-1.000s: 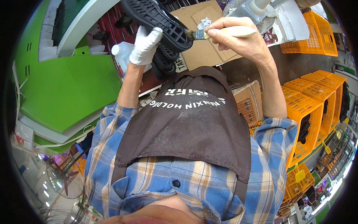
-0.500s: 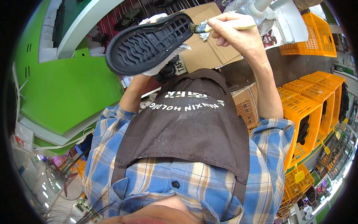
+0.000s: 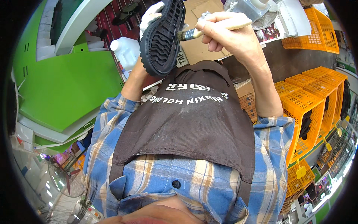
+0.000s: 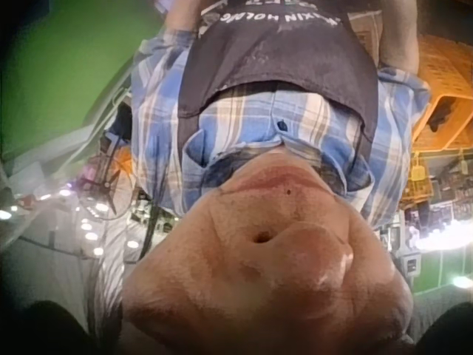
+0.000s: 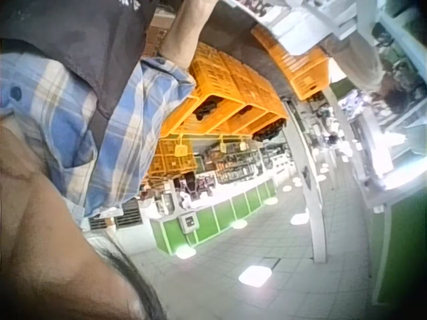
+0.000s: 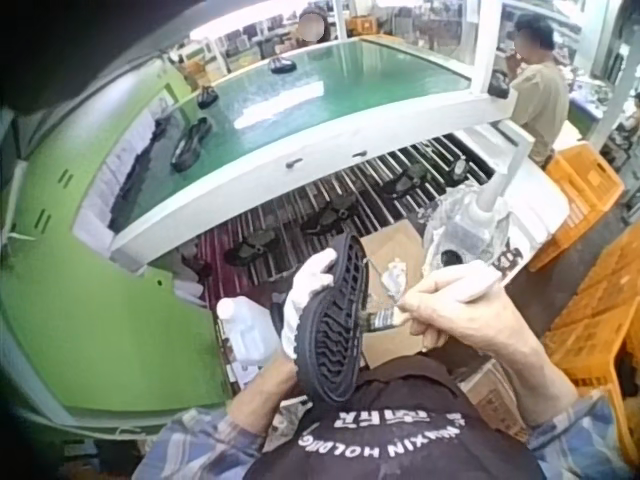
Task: Applying primer or glue to the surface of shoe soles using a brush on a manufacturing workbench.
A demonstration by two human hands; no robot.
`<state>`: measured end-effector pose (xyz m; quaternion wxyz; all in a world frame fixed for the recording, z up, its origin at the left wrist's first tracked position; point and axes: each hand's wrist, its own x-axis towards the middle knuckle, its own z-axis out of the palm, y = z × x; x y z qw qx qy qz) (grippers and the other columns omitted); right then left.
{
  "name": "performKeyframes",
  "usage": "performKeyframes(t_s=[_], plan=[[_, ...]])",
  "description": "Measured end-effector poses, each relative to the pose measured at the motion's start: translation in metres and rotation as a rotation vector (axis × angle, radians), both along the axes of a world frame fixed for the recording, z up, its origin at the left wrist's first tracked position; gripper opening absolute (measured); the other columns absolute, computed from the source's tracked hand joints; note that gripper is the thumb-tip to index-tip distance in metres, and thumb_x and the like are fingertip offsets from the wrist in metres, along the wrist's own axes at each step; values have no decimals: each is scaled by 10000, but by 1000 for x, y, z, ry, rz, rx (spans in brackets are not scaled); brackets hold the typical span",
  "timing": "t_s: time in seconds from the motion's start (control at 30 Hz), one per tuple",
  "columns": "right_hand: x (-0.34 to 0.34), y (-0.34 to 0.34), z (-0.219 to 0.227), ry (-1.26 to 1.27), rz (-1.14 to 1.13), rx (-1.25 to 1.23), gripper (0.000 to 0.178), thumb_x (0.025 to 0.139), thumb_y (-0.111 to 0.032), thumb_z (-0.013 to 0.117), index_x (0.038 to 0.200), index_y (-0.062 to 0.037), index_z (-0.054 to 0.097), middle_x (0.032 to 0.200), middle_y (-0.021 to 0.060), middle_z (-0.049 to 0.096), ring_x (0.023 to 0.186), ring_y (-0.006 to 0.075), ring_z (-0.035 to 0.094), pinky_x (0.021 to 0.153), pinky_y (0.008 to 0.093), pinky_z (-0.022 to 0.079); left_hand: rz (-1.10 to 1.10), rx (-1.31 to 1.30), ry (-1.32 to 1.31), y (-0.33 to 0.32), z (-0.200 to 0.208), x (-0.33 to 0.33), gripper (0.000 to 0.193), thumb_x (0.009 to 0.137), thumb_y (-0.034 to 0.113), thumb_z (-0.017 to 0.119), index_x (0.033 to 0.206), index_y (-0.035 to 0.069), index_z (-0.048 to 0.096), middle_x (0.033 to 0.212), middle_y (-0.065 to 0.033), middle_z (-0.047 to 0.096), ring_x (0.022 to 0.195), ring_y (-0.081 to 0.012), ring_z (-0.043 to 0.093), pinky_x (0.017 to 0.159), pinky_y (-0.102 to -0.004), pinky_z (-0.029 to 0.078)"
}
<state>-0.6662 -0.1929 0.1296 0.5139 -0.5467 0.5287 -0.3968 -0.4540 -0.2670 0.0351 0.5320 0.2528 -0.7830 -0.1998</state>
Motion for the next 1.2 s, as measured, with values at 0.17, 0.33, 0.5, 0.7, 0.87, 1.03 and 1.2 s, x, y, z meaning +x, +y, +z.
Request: performKeyframes(t_s=[0.17, 0.33, 0.5, 0.7, 0.87, 1.03, 1.2], plan=[[8, 9, 3, -22, 59, 76, 236, 861, -220, 639, 867, 14, 664, 644, 45, 619, 513, 61, 575, 459, 165, 448, -200, -309, 371, -37, -39, -9, 358, 720, 59, 674, 1040, -29, 539, 1142, -211, 536, 1057, -327, 529, 929, -369, 408], [6, 10, 0, -216, 44, 260, 251, 874, -219, 618, 848, 27, 661, 613, 50, 616, 461, 68, 562, 422, 166, 435, -161, 45, 177, -5, -27, 1, 398, 706, 48, 687, 1065, -15, 528, 1130, -202, 559, 1057, -322, 541, 942, -360, 406], [-20, -1, -27, -868, -23, 349, 277, 901, -221, 575, 940, 46, 636, 584, 52, 597, 430, 64, 505, 393, 159, 414, -85, 253, -74, 3, -3, 6, 485, 703, 10, 708, 1139, 8, 496, 1152, -182, 567, 1038, -290, 570, 935, -337, 427], [-57, -4, -12, -197, 37, -149, 228, 872, -199, 595, 988, -11, 651, 738, 37, 616, 598, 64, 540, 500, 169, 414, -438, 1238, 562, 30, 26, 9, 483, 917, 325, 547, 1278, 23, 440, 1094, -168, 581, 955, -205, 598, 830, -334, 502], [-50, -17, 11, 127, 514, -464, 158, 816, -21, 645, 971, -13, 675, 813, 23, 584, 735, 97, 523, 625, 220, 408, -652, 1816, 864, 31, 28, 20, 636, 947, 527, 301, 1134, -35, 535, 880, -241, 639, 630, -343, 652, 477, -388, 562], [-47, -22, -4, 186, 481, -404, 154, 798, -18, 658, 951, -27, 676, 826, 39, 585, 740, 110, 532, 629, 233, 424, -898, 1853, 689, 34, 30, 21, 649, 946, 525, 306, 1154, -53, 516, 857, -260, 635, 651, -357, 659, 427, -419, 552], [-59, -16, -22, 261, 288, -290, 165, 859, -128, 634, 973, -17, 678, 891, 66, 658, 837, 149, 618, 726, 252, 483, -892, 1961, 784, 39, 34, 19, 620, 951, 494, 328, 1191, -52, 496, 930, -264, 628, 671, -356, 663, 443, -433, 561]])
